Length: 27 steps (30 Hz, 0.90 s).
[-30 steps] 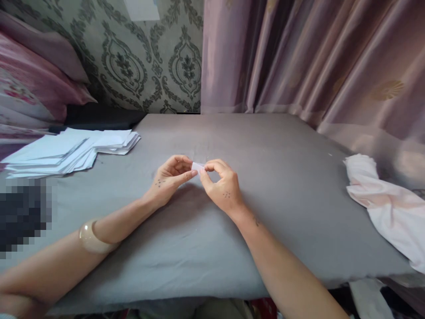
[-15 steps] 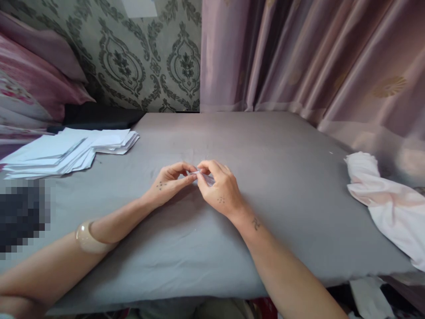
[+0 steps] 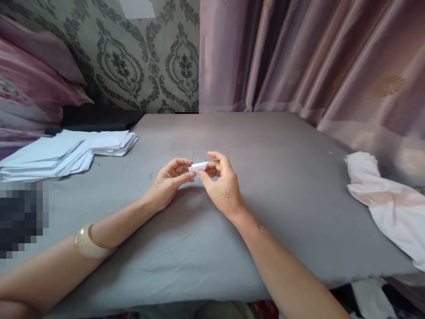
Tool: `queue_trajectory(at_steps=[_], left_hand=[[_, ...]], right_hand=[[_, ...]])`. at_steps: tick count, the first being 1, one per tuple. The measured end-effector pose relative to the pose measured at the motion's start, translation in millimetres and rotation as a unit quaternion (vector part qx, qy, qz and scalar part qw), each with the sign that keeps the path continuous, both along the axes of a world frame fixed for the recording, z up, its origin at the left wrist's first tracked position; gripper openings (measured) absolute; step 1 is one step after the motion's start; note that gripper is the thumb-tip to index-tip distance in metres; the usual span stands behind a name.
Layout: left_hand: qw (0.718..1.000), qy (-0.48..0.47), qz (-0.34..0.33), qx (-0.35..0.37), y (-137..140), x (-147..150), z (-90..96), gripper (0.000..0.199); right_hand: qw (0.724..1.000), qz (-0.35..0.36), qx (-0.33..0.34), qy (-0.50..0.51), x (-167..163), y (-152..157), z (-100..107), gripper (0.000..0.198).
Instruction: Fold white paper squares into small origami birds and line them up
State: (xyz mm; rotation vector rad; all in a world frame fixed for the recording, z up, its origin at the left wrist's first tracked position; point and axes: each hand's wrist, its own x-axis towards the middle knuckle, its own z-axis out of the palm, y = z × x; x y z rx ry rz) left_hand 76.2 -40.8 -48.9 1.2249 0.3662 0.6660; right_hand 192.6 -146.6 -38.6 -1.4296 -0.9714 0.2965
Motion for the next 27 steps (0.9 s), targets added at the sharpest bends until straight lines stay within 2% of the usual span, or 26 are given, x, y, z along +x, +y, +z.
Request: queue_trajectory(at_steps=[2, 7, 12, 18, 27], left_hand=[[0.999, -0.015, 0.017, 0.046, -0.5, -0.5, 0.7, 0.037], [0.989, 0.008, 0.021, 0.148, -0.6, -1.4, 1.6, 0.018], [0.993, 0.031, 0.005, 0.115, 0.5, -1.1, 0.5, 0.019], [0.998, 0.022, -0.001, 0.055, 1.3, -0.4, -1.4, 0.019], [0.997, 0.021, 0.019, 0.069, -1.4, -0.3, 2.2, 0.017]], right_hand=[[0.999, -0.005, -0.008, -0.041, 0.5, -1.1, -1.9, 0.041], [0.992, -0.002, -0.025, -0.12, 1.7, -2.3, -4.8, 0.039], [0.992, -0.024, -0.016, -0.123, -0.1, -2.2, -3.2, 0.031], [0.99, -0.037, -0.022, -0.133, -2.2, -2.8, -0.2, 0.011], [0.992, -0.031, -0.016, -0.124, -3.6, -1.5, -1.0, 0.01]])
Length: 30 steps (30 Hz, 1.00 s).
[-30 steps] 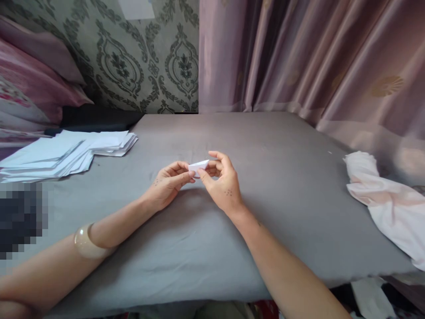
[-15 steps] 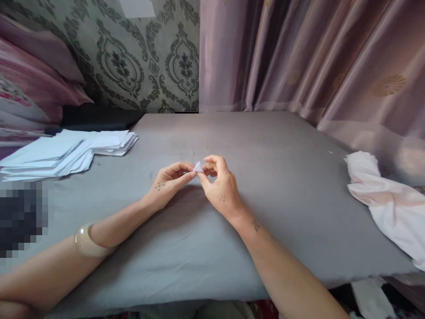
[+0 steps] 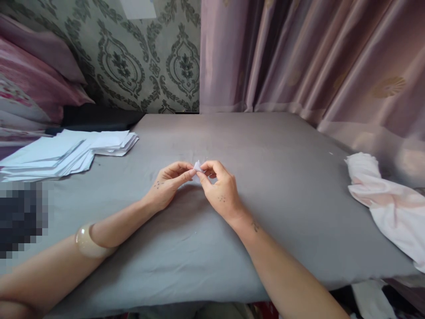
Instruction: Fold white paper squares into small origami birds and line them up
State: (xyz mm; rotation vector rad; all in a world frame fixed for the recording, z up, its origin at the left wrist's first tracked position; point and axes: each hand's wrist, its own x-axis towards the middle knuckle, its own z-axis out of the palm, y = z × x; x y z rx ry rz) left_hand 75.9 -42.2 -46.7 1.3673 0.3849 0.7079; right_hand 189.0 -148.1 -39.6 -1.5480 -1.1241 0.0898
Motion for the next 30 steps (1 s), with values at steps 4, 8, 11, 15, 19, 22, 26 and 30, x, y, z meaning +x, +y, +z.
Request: queue_trajectory(at_steps=[4, 8, 11, 15, 19, 22, 26, 30], left_hand=[[1.0, 0.002, -0.003, 0.007, 1.1, -0.6, -1.3, 0.017], [1.0, -0.006, -0.005, 0.006, 1.8, -0.6, -2.2, 0.017], [1.0, -0.001, 0.003, 0.009, 2.1, -0.3, -2.4, 0.017], [1.0, 0.003, -0.003, 0.012, 2.7, -0.6, -2.2, 0.017], [1.0, 0.0, -0.007, 0.016, 2.5, -1.3, -1.4, 0.017], [1.0, 0.002, -0.006, 0.007, 2.1, -1.7, -0.5, 0.018], [1.0, 0.013, -0.015, 0.004, 1.7, -2.6, 1.5, 0.019], [0.999, 0.026, -0.019, 0.001, 1.8, -2.9, 2.5, 0.019]], right_hand=[[1.0, 0.007, -0.01, 0.017, 0.1, 0.0, -0.6, 0.01], [0.999, 0.014, -0.015, 0.036, 0.5, 0.6, -1.7, 0.012], [0.999, 0.023, -0.018, 0.046, 0.3, 1.1, -1.3, 0.011], [0.997, 0.035, -0.027, 0.061, -0.6, 1.3, 0.3, 0.012], [0.995, 0.044, -0.03, 0.083, -0.4, 1.6, 0.3, 0.013], [0.994, 0.051, -0.037, 0.093, 0.1, 1.5, 0.2, 0.013], [0.992, 0.055, -0.044, 0.102, -0.7, 0.6, 2.2, 0.013], [0.991, 0.051, -0.05, 0.113, -2.0, 0.1, 2.5, 0.013]])
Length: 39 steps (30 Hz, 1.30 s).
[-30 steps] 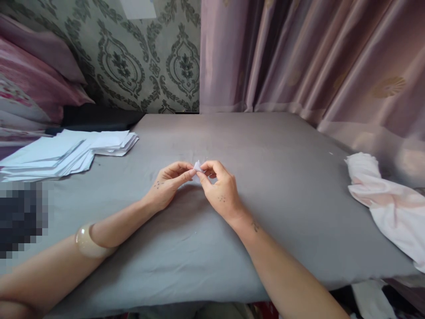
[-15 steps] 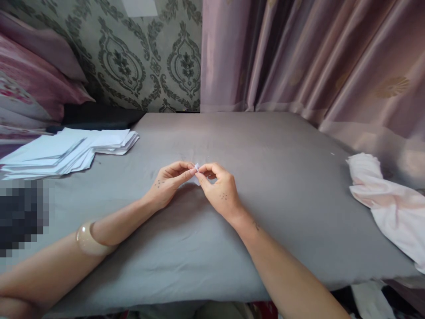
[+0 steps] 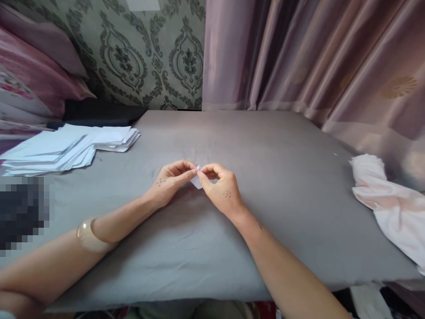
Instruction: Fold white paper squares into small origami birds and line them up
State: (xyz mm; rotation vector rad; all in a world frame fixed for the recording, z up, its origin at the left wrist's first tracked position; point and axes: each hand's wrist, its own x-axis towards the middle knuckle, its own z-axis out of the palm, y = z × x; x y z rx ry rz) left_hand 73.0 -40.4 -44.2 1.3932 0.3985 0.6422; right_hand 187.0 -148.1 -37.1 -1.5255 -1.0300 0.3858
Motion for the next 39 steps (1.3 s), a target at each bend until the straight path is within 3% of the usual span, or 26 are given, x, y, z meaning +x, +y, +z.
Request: queue_trajectory(at_steps=[8, 15, 23, 33, 39], left_hand=[[0.997, -0.044, -0.002, -0.069, 4.2, 3.9, -7.8, 0.027], [0.994, -0.034, -0.032, -0.099, 2.8, 5.2, -7.4, 0.033], [0.991, 0.107, -0.063, -0.051, 1.8, 3.6, -3.8, 0.026], [0.986, 0.127, -0.039, -0.096, 19.3, 6.5, -10.0, 0.023], [0.986, 0.116, 0.015, -0.121, 34.2, 8.9, -10.3, 0.013]], right_hand=[[0.999, 0.015, 0.015, 0.028, 4.4, 2.6, -6.0, 0.015], [0.976, 0.065, -0.059, 0.198, 7.9, 2.3, -3.2, 0.027], [0.972, -0.006, -0.021, 0.235, 11.3, 5.5, -4.4, 0.025], [0.973, -0.009, -0.094, 0.212, 25.1, 36.6, 0.2, 0.024], [0.95, 0.043, -0.169, 0.261, 29.8, 54.6, 3.7, 0.03]])
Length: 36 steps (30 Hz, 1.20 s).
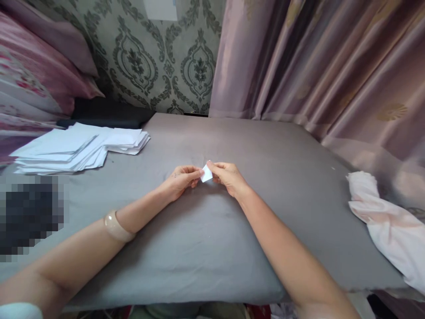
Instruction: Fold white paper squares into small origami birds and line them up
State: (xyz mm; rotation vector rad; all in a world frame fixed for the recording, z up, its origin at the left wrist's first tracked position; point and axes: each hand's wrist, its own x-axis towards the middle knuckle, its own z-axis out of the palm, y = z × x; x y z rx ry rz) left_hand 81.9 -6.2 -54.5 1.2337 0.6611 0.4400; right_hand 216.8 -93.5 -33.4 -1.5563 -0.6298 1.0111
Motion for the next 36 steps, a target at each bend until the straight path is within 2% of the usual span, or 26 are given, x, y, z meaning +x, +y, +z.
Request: queue_trajectory(at_steps=[4, 8, 10, 18, 22, 27, 30, 32, 33, 35, 36], left_hand=[[1.0, 0.0, 0.005, 0.007, 6.8, 0.8, 0.7, 0.028], [0.997, -0.005, 0.006, -0.072, 13.3, 1.8, 3.1, 0.055], [0.997, -0.007, 0.0, -0.082, 15.1, 2.9, 3.1, 0.059], [0.999, 0.01, -0.029, 0.024, 14.2, 3.9, -4.1, 0.028], [0.999, 0.014, -0.046, 0.018, 13.3, 1.7, -2.7, 0.028], [1.0, 0.024, -0.007, 0.007, 13.2, 0.9, -1.6, 0.032], [0.999, 0.029, -0.014, 0.01, 14.0, -0.2, -2.8, 0.032], [0.998, 0.034, -0.018, 0.054, 13.9, -2.9, -3.4, 0.028], [0.994, 0.037, -0.014, 0.104, 13.7, -4.9, -3.5, 0.024], [0.964, 0.044, -0.008, 0.262, 13.2, -9.9, -3.3, 0.014], [0.934, 0.048, -0.01, 0.353, 13.1, -12.4, -3.1, 0.012]], right_hand=[[0.998, -0.051, 0.024, -0.02, -1.4, 3.6, -11.0, 0.027], [0.996, -0.08, 0.045, 0.007, 0.6, 5.6, -19.7, 0.026], [0.996, -0.079, 0.05, 0.004, 1.0, 5.7, -20.9, 0.027], [0.997, -0.036, 0.062, -0.034, -1.9, 6.4, -25.5, 0.034], [0.998, -0.019, 0.059, -0.032, -1.5, 4.7, -24.1, 0.035], [0.998, 0.01, 0.062, -0.022, -0.2, -3.6, -19.6, 0.035], [0.997, 0.019, 0.059, -0.037, 0.5, -6.1, -23.1, 0.03], [0.994, 0.022, 0.07, -0.084, -0.3, -6.3, -27.1, 0.025], [0.988, 0.024, 0.084, -0.128, -1.2, -6.4, -28.7, 0.021], [0.959, 0.03, 0.124, -0.251, -3.3, -6.9, -30.1, 0.014], [0.935, 0.036, 0.142, -0.322, -4.3, -7.3, -29.7, 0.015]])
